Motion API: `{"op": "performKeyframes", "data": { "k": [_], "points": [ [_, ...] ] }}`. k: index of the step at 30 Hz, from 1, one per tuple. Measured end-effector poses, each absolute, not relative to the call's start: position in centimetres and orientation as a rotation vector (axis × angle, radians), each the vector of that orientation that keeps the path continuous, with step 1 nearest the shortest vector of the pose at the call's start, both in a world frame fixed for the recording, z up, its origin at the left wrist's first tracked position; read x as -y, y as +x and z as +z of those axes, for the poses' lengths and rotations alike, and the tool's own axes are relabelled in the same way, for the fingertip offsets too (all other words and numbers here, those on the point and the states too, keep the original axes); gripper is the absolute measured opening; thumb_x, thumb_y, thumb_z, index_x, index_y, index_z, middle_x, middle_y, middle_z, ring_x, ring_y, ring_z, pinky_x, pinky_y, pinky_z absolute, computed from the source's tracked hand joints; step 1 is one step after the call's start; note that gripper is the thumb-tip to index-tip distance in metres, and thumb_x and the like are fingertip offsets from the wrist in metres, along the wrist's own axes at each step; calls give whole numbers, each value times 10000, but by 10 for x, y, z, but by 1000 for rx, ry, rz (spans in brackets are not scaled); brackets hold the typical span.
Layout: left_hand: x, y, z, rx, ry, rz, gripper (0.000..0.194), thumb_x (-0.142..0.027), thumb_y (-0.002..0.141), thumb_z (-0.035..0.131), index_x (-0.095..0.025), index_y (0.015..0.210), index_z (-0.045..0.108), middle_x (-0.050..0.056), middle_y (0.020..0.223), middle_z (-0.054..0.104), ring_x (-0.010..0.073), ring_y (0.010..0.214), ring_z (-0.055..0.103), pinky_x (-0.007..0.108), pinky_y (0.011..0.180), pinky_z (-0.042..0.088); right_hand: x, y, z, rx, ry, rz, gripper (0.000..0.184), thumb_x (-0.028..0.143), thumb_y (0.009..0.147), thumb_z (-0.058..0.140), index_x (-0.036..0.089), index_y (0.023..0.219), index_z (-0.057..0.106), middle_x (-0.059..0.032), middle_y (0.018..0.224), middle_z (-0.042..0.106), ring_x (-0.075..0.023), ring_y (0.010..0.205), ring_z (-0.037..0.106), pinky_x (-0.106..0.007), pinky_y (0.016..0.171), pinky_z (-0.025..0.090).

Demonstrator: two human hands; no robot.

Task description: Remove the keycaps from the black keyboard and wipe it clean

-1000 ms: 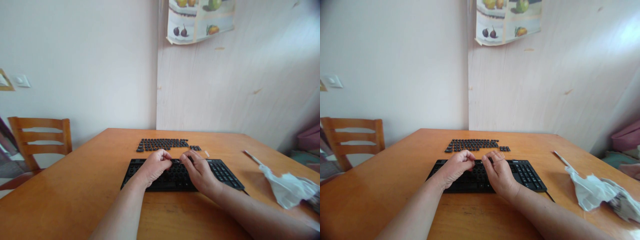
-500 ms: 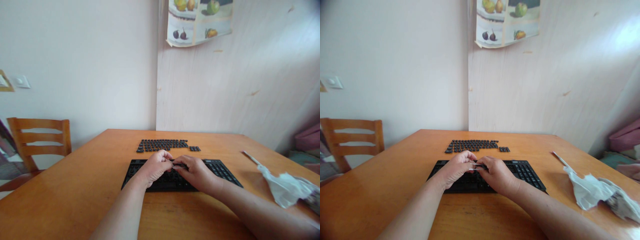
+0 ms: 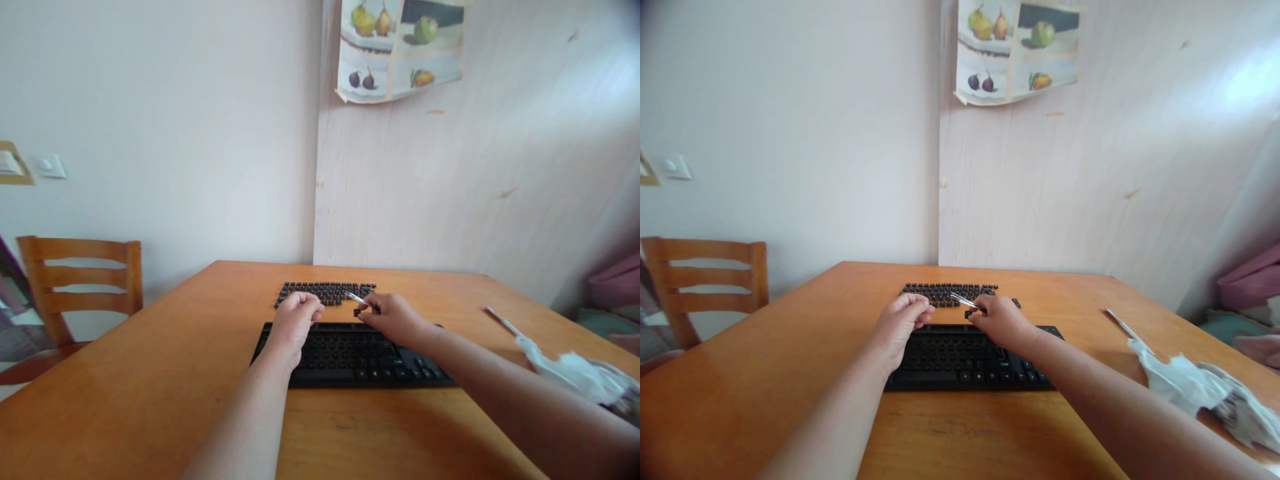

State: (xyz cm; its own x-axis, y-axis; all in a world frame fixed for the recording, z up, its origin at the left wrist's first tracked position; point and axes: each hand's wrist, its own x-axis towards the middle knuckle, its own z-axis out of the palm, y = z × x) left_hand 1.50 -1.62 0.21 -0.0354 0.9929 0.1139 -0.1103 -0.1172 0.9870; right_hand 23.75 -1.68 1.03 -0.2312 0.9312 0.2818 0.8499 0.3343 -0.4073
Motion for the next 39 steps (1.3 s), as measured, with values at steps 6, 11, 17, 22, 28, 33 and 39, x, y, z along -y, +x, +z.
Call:
{"op": "performKeyframes", "data": {
  "k": [6,11,17,22,28,33,39],
  "points": [
    [9,8,1,-1171,1082,1457,183,-320,702,623,-168,803,606,54,768,706,121,643,591,245,622,412,-40,246,-3,2147,-1733,142,198,312,790,604,183,878,725,-7,670,638,-142,612,530,-236,550,311],
    [10,8,3,-1184,1074,1464,191,-336,696,633,-169,784,609,50,753,711,119,634,593,239,609,408,-63,240,-14,2198,-1776,101,157,286,784,608,201,837,728,-27,758,681,-161,701,569,-244,581,320],
    [9,8,2,-1192,1090,1464,182,-326,707,627,-163,789,618,56,755,709,119,633,588,239,605,412,-74,233,-19,2230,-1824,72,156,281,788,597,211,833,729,-34,787,703,-169,724,589,-248,597,339],
    [10,9,3,-1198,1106,1460,179,-325,697,637,-163,770,620,57,748,707,124,626,590,241,600,416,-76,230,-20,2244,-1835,52,183,276,805,573,215,869,733,-42,849,716,-177,780,603,-247,624,356],
    [12,10,4,-1208,1123,1460,174,-337,695,632,-167,726,615,56,736,704,128,623,592,243,601,421,-76,227,-19,2253,-1850,54,180,264,814,567,225,855,737,-33,808,705,-169,739,599,-243,621,361],
    [11,9,3,-1211,1133,1461,169,-334,690,631,-171,731,622,57,735,706,136,627,604,248,602,427,-75,225,-18,2246,-1844,65,157,257,798,576,224,806,729,-27,782,694,-165,726,591,-241,608,348],
    [13,10,4,-1217,1146,1461,175,-339,701,624,-168,738,614,64,741,705,139,634,599,249,600,423,-73,225,-15,2205,-1823,96,161,296,800,592,214,827,727,-31,799,697,-163,741,591,-236,605,344]
  ]
}}
